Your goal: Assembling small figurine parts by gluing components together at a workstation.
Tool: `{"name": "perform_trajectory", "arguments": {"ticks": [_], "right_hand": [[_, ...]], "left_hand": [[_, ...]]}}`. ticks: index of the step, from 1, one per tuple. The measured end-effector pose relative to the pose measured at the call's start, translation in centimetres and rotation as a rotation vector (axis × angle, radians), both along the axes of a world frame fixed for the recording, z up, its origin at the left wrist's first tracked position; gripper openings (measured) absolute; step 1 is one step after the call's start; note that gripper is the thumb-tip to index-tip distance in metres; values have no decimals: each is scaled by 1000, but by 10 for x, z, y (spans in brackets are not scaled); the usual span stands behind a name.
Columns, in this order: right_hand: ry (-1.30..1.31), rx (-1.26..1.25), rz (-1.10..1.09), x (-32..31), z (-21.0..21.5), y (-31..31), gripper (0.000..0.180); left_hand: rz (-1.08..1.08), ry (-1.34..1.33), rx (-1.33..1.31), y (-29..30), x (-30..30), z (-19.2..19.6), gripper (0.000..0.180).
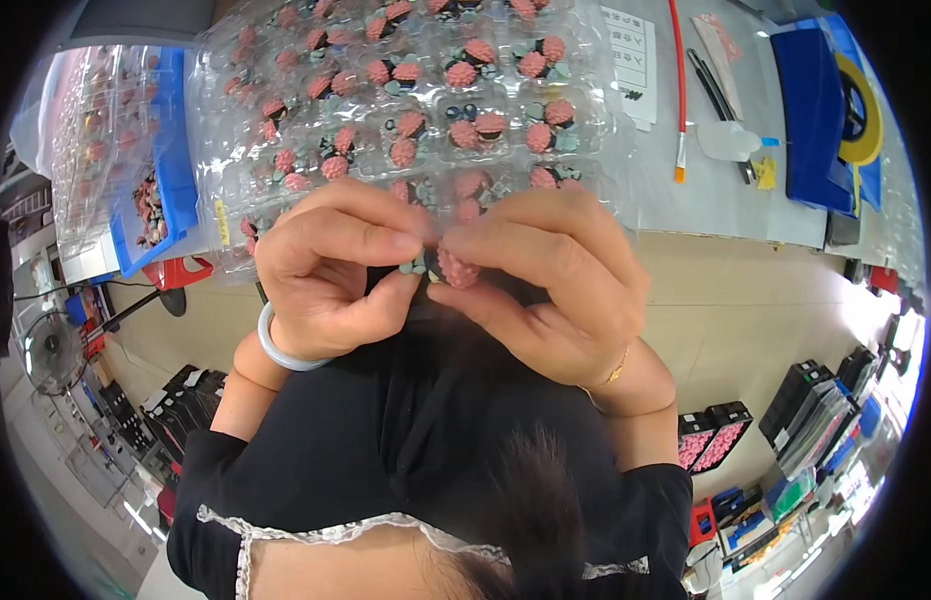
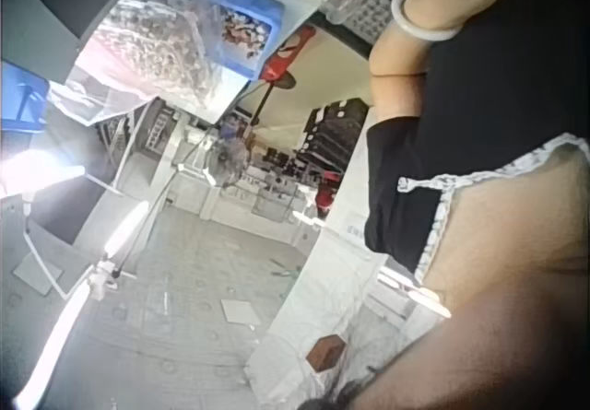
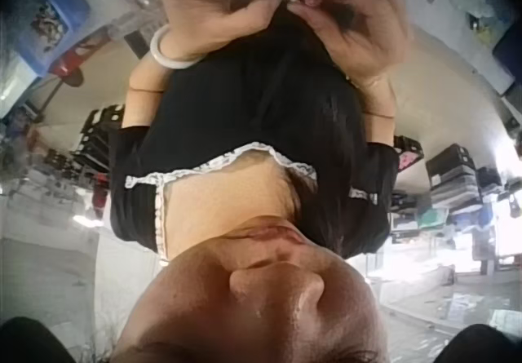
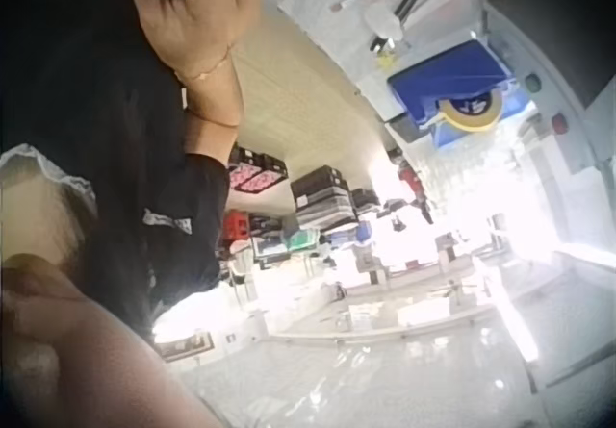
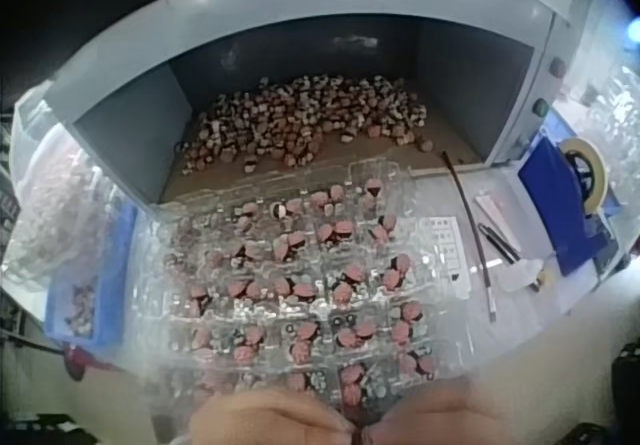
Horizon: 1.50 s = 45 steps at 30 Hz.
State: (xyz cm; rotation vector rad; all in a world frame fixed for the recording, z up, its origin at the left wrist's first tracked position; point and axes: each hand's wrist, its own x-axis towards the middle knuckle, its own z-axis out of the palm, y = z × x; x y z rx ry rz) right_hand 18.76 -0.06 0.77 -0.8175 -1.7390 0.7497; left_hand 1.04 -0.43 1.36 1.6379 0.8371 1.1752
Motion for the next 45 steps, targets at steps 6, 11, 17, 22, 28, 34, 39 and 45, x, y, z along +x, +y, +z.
{"name": "perform_trajectory", "arguments": {"ticks": [6, 11, 17, 22, 28, 34, 39, 45], "right_hand": [[-70, 50, -24, -5, 4, -4, 35], [-81, 107, -16, -8, 2, -5, 37], [-85, 94, -7, -9, 3, -7, 38], [-77, 86, -6, -10, 3, -8, 38], [-111, 89, 26, -7, 5, -8, 35], [-38, 16, 13, -9, 3, -7, 32], [-8, -98, 43, -1, 1, 11, 32], [-17, -333, 140, 1, 10, 13, 31]], "left_hand": [[41, -162, -180, -8, 2, 0, 28], [10, -162, -160, -6, -1, -2, 25], [9, -236, -178, -6, -1, -5, 21], [17, -274, -228, -7, 1, -3, 19], [26, -350, -349, -9, 2, 1, 19], [20, -386, -417, -10, 2, 1, 18], [-67, -435, -478, -12, 0, 0, 24], [-59, -144, -177, -4, -5, 0, 21]]}}
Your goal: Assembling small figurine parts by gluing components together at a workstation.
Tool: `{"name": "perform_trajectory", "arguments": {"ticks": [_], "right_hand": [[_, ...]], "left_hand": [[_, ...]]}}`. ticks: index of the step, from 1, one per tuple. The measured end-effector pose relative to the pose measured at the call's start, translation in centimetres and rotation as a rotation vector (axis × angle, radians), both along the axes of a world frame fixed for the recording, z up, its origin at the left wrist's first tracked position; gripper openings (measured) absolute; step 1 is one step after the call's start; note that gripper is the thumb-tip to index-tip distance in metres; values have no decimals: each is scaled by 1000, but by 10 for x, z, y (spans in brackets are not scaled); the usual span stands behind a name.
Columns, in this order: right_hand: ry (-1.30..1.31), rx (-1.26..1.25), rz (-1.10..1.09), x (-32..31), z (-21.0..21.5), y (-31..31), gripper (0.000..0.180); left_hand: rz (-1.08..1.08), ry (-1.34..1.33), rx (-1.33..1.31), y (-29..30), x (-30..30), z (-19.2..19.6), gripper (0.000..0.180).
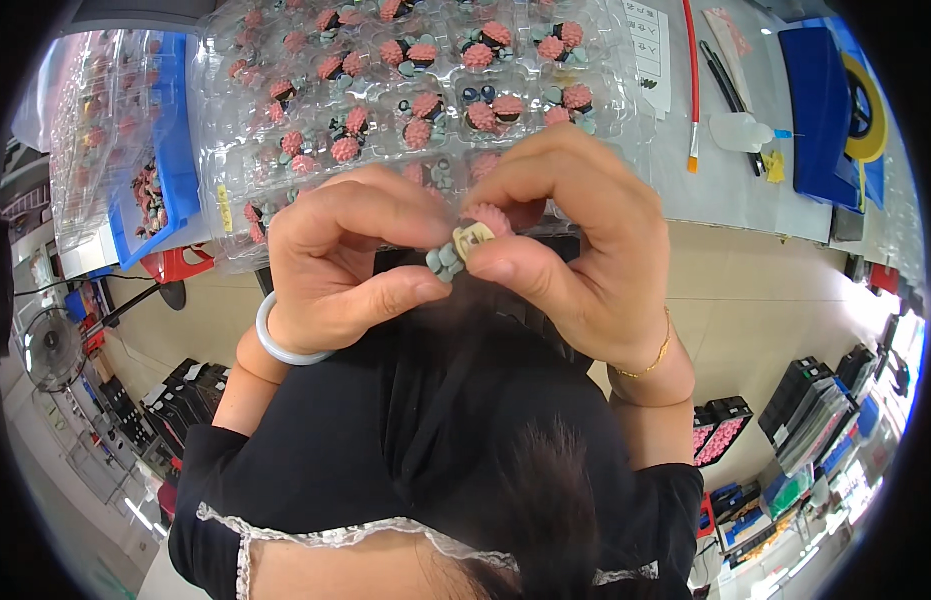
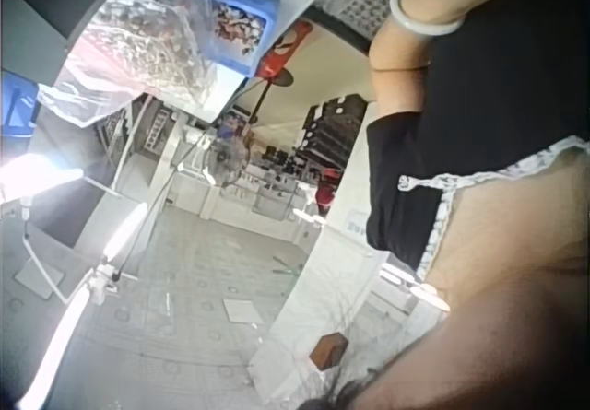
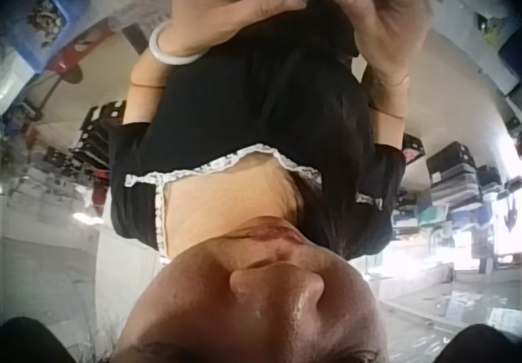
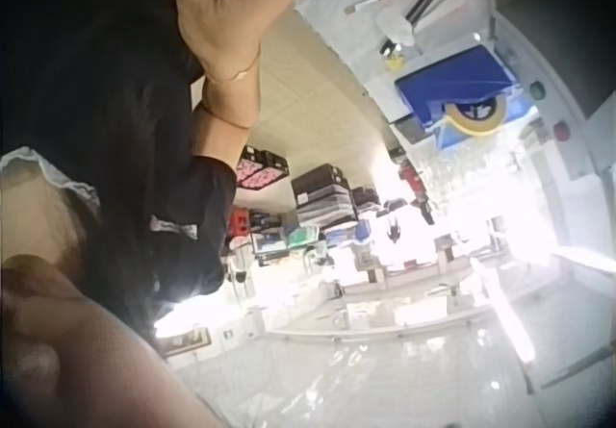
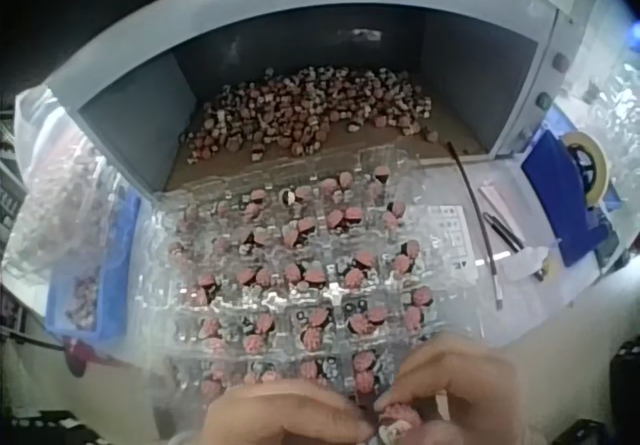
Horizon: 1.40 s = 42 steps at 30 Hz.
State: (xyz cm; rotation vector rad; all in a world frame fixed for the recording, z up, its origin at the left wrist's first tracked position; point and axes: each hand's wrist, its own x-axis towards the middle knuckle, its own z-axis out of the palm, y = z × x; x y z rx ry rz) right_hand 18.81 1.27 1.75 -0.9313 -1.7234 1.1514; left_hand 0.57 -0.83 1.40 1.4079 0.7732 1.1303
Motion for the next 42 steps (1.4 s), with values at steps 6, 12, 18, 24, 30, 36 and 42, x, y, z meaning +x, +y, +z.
{"name": "perform_trajectory", "arguments": {"ticks": [6, 12, 18, 24, 30, 36, 42], "right_hand": [[1, -35, 58, 0, 3, 1, 35], [23, -60, 69, -5, 2, 0, 38], [-2, -83, 86, -5, 1, 1, 36], [-46, -30, 53, -8, -2, 1, 33], [-84, -54, 30, -11, 1, 1, 33], [-37, -68, 39, -12, -2, 0, 26], [145, -406, 77, -12, -5, -9, 48]], "left_hand": [[6, 62, 125, 1, -1, -2, 24], [8, 56, 218, 1, -1, -5, 25], [-38, 97, 268, 2, 0, -4, 25], [-44, 40, 108, -2, 2, -6, 23], [-44, -43, -45, -5, 1, -4, 19], [-7, 12, -39, -7, 1, -2, 21], [88, 197, 127, -4, -1, 2, 23]]}}
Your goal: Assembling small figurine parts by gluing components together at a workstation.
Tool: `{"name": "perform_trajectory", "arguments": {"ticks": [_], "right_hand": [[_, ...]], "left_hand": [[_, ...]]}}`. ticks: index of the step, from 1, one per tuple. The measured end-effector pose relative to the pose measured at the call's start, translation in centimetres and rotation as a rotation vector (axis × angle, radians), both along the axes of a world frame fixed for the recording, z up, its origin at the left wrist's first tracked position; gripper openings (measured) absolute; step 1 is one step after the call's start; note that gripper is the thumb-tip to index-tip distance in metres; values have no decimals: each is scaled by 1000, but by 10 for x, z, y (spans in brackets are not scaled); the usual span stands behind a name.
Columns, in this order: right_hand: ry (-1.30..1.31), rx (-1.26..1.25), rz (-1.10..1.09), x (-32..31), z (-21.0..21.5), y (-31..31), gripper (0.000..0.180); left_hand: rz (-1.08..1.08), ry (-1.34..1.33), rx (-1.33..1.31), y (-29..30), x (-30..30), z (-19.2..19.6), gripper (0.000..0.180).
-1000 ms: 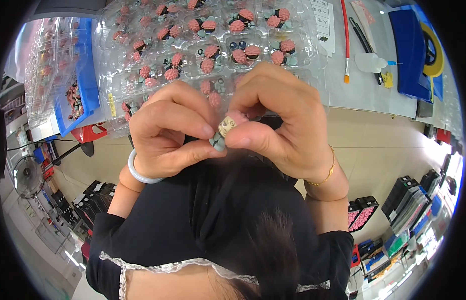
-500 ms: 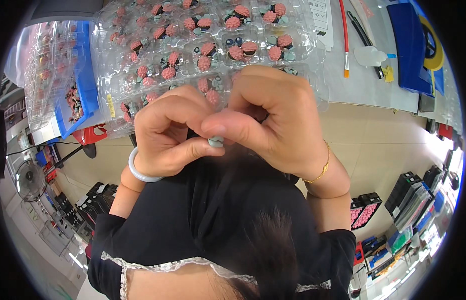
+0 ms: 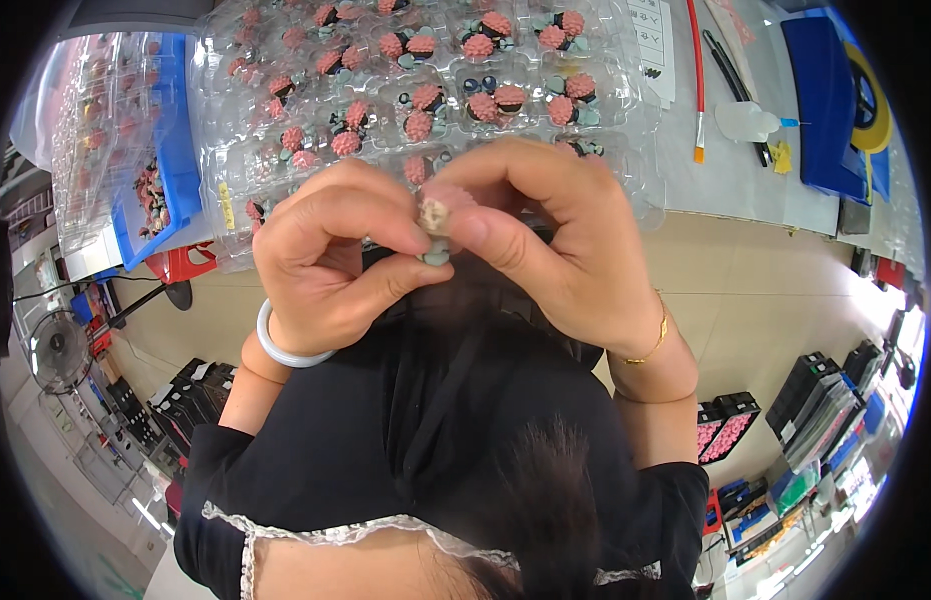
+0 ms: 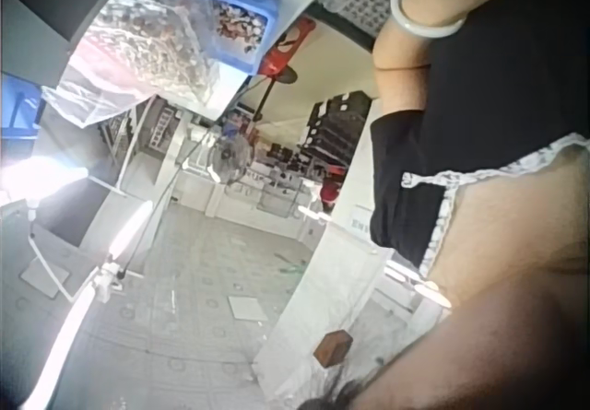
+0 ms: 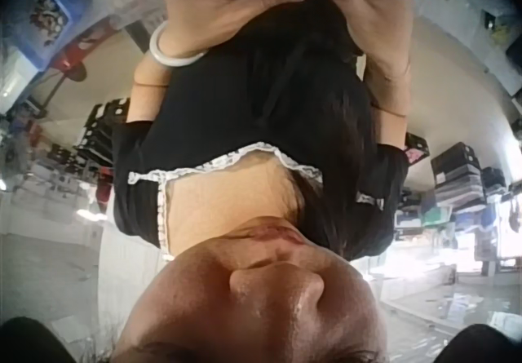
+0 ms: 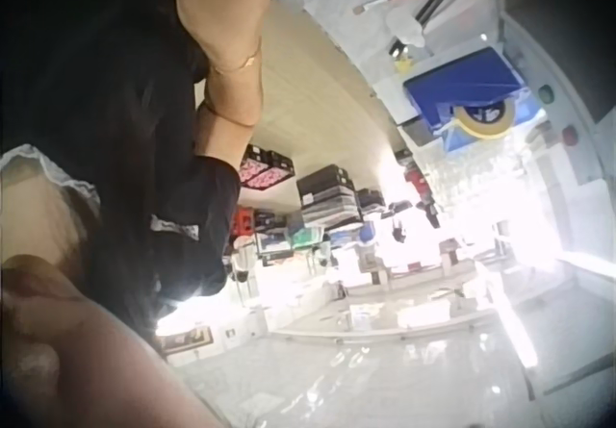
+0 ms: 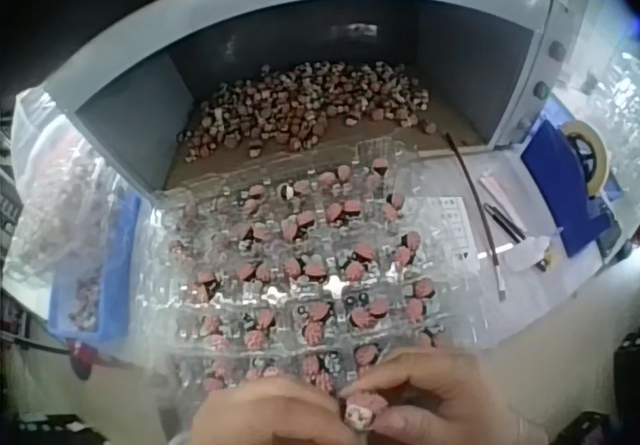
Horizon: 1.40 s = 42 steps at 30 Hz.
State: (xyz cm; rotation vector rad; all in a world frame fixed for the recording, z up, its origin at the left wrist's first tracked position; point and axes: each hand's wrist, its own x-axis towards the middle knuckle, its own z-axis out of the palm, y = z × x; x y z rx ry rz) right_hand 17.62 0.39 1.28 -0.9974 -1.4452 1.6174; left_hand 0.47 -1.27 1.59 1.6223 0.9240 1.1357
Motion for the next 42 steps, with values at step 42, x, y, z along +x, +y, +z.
{"name": "perform_trajectory", "arguments": {"ticks": [42], "right_hand": [[143, 404, -618, 64, -31, -3, 24]], "left_hand": [[-62, 67, 217, 9, -4, -8, 19]]}}
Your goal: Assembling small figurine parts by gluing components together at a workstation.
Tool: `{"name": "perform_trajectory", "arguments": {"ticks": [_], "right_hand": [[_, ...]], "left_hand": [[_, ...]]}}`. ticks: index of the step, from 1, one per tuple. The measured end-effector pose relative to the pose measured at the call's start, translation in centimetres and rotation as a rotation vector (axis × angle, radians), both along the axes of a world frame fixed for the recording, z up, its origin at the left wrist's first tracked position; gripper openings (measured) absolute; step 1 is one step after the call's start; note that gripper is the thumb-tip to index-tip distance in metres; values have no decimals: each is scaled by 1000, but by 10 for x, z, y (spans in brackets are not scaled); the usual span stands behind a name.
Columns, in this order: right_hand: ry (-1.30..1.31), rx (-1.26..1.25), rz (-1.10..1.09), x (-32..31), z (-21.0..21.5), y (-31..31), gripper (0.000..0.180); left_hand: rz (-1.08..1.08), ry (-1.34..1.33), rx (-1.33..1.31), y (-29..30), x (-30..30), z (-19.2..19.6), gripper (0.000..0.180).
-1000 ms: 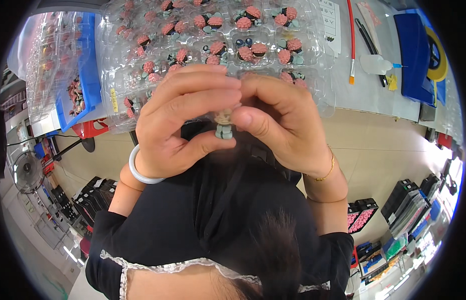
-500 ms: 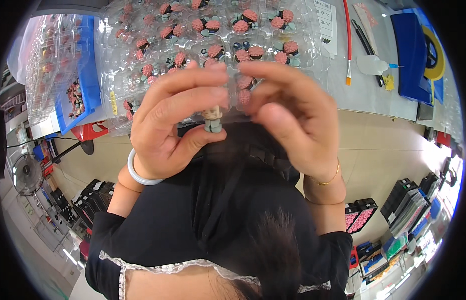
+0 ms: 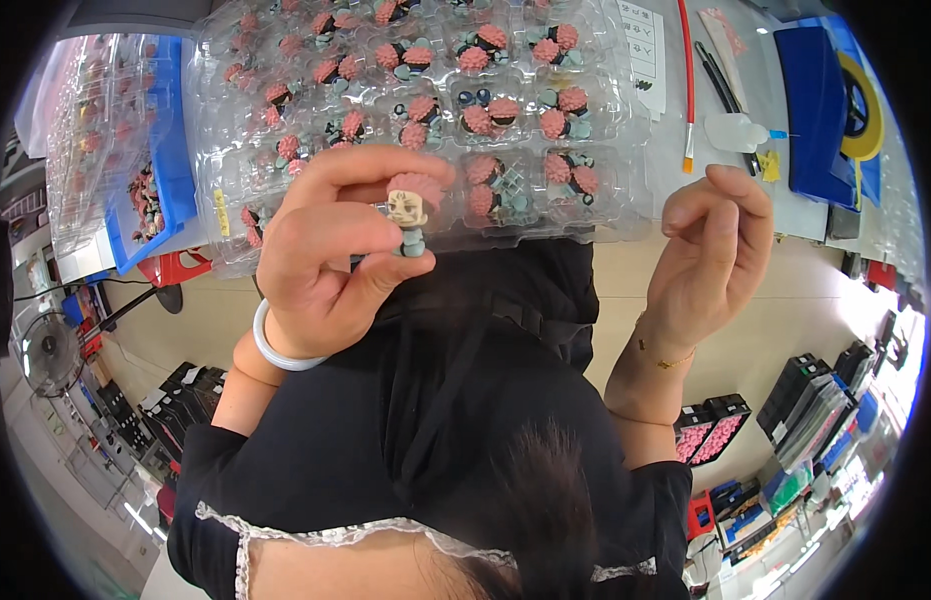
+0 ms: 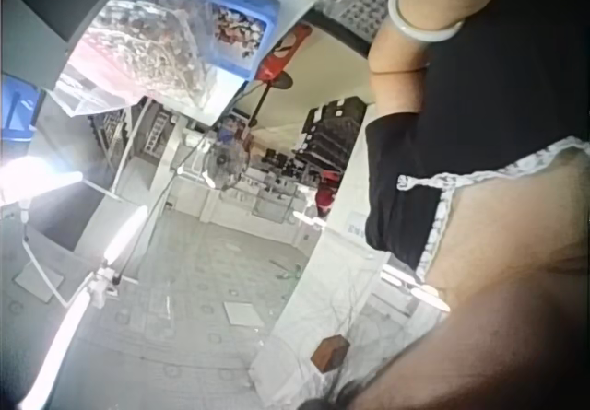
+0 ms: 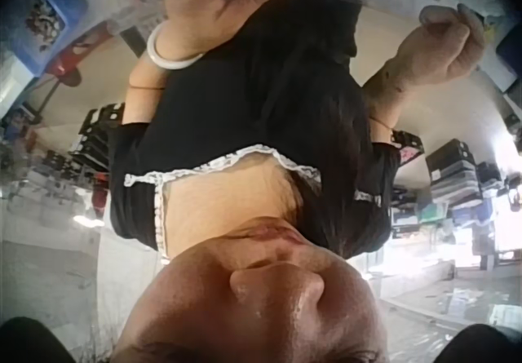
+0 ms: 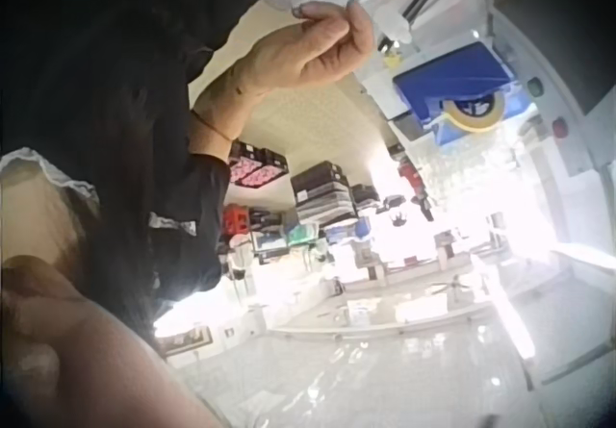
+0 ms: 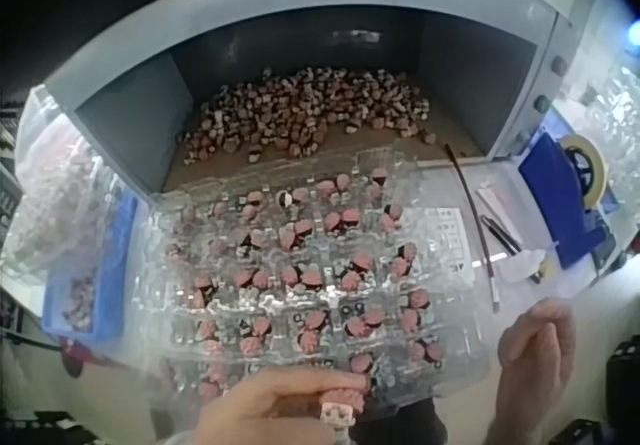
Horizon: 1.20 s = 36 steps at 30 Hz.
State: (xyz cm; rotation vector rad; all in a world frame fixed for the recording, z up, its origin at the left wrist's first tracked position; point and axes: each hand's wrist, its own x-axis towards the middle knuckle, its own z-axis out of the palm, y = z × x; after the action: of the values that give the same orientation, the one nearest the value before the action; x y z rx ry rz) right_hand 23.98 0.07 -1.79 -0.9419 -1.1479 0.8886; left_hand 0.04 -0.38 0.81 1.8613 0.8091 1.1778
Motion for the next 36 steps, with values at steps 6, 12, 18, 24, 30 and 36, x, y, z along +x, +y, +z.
{"name": "perform_trajectory", "arguments": {"ticks": [6, 12, 18, 24, 30, 36], "right_hand": [[-7, -14, -24, 6, -1, 3, 23], [-44, -25, -129, 10, -10, -1, 20], [-81, 127, -560, 44, -40, 15, 14], [-604, -165, -636, 71, -34, 34, 35], [-776, -265, -519, 76, -47, 50, 35], [-557, -235, -412, 82, -36, 44, 30]], "left_hand": [[19, -6, -12, 1, 4, 0, 18], [116, -89, -15, 2, 11, -2, 22], [104, -57, -83, -2, 10, -4, 26], [122, -78, -189, -5, 7, -6, 22], [122, -34, -211, -6, 10, -4, 24], [143, -59, -233, -5, 14, -5, 21]]}}
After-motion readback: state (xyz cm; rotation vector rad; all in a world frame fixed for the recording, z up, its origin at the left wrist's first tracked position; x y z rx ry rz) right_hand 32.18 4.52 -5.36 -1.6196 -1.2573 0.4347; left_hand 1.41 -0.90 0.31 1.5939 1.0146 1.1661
